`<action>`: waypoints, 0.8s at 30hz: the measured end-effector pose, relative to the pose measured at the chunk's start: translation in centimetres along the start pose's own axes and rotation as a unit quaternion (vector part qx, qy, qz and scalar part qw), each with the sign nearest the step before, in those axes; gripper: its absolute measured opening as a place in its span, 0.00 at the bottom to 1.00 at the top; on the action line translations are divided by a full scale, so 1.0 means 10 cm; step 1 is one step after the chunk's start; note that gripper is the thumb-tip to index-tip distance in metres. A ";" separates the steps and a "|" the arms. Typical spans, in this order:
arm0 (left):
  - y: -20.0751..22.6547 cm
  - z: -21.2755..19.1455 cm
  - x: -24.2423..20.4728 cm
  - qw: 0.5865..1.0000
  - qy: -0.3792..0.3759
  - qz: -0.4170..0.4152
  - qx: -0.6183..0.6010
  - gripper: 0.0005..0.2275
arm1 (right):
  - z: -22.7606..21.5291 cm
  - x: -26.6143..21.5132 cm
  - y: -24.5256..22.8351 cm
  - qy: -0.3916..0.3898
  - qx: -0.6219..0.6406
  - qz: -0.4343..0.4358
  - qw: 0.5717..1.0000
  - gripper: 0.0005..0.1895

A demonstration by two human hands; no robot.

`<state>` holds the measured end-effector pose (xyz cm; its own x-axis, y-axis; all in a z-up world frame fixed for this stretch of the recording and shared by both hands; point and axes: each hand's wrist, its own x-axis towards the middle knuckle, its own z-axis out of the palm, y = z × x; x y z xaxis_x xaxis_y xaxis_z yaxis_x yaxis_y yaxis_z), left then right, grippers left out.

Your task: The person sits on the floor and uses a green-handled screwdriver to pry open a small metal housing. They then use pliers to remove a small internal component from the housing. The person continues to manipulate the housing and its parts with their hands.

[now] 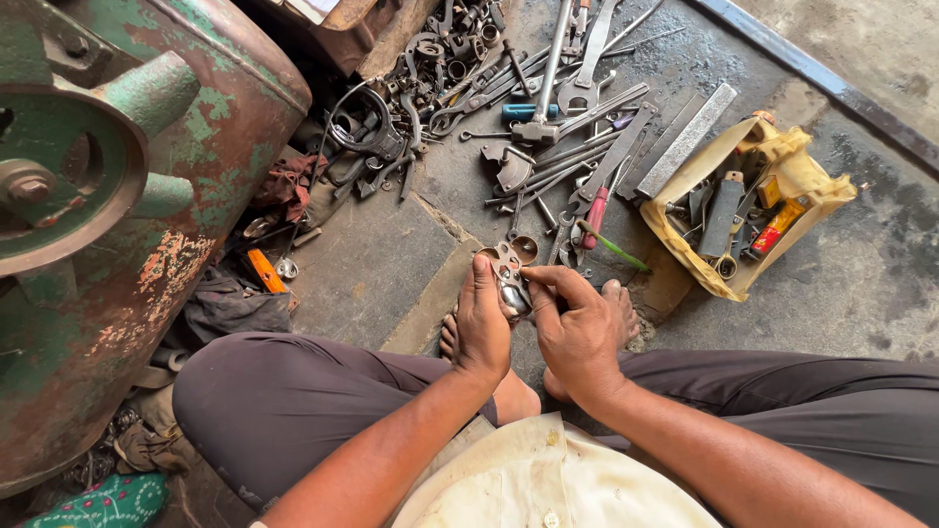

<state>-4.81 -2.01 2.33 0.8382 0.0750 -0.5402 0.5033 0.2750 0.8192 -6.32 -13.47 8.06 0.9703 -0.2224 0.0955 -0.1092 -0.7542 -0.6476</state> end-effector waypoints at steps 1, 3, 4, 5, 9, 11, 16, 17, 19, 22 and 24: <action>-0.01 -0.01 -0.01 0.999 0.025 0.000 0.039 0.22 | 0.02 -0.02 0.00 0.009 -0.052 0.005 0.999 0.06; -0.04 -0.02 0.01 0.991 0.072 0.004 0.117 0.20 | 0.07 -0.02 -0.01 -0.039 0.130 0.039 0.990 0.07; -0.07 -0.02 0.00 0.992 0.072 0.017 0.101 0.21 | 0.07 -0.04 0.00 -0.064 0.219 0.058 0.972 0.08; -0.10 -0.02 0.01 0.993 0.073 0.029 0.085 0.22 | 0.08 -0.06 0.00 -0.075 0.223 0.078 0.969 0.08; -0.15 -0.04 0.13 0.996 0.005 0.072 -0.044 0.21 | 0.09 -0.03 0.03 -0.096 0.256 0.097 0.957 0.08; -0.12 -0.05 0.19 0.995 -0.014 -0.016 -0.101 0.21 | 0.06 0.00 0.07 -0.088 0.223 0.037 0.970 0.08; 0.08 -0.14 0.23 0.969 -0.130 -0.169 -0.123 0.21 | -0.04 0.09 0.26 -0.095 0.184 -0.124 0.970 0.14; 0.11 -0.15 0.22 0.964 -0.147 -0.179 -0.134 0.22 | -0.04 0.10 0.30 -0.108 0.201 -0.120 0.966 0.14; 0.16 -0.17 0.18 0.955 -0.175 -0.189 -0.149 0.22 | -0.03 0.10 0.34 -0.134 0.235 -0.113 0.956 0.14; 0.24 -0.17 0.18 0.944 -0.215 -0.185 -0.167 0.21 | -0.02 0.16 0.36 -0.148 0.277 -0.111 0.943 0.14; 0.27 -0.18 0.18 0.934 -0.239 -0.185 -0.189 0.20 | -0.03 0.16 0.34 -0.144 0.271 -0.132 0.943 0.15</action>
<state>-2.35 0.59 3.24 0.6650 -0.5046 -0.5506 0.7428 0.5235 0.4173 -5.22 -16.60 6.24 0.9749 0.1657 0.1487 0.1953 -0.3163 -0.9283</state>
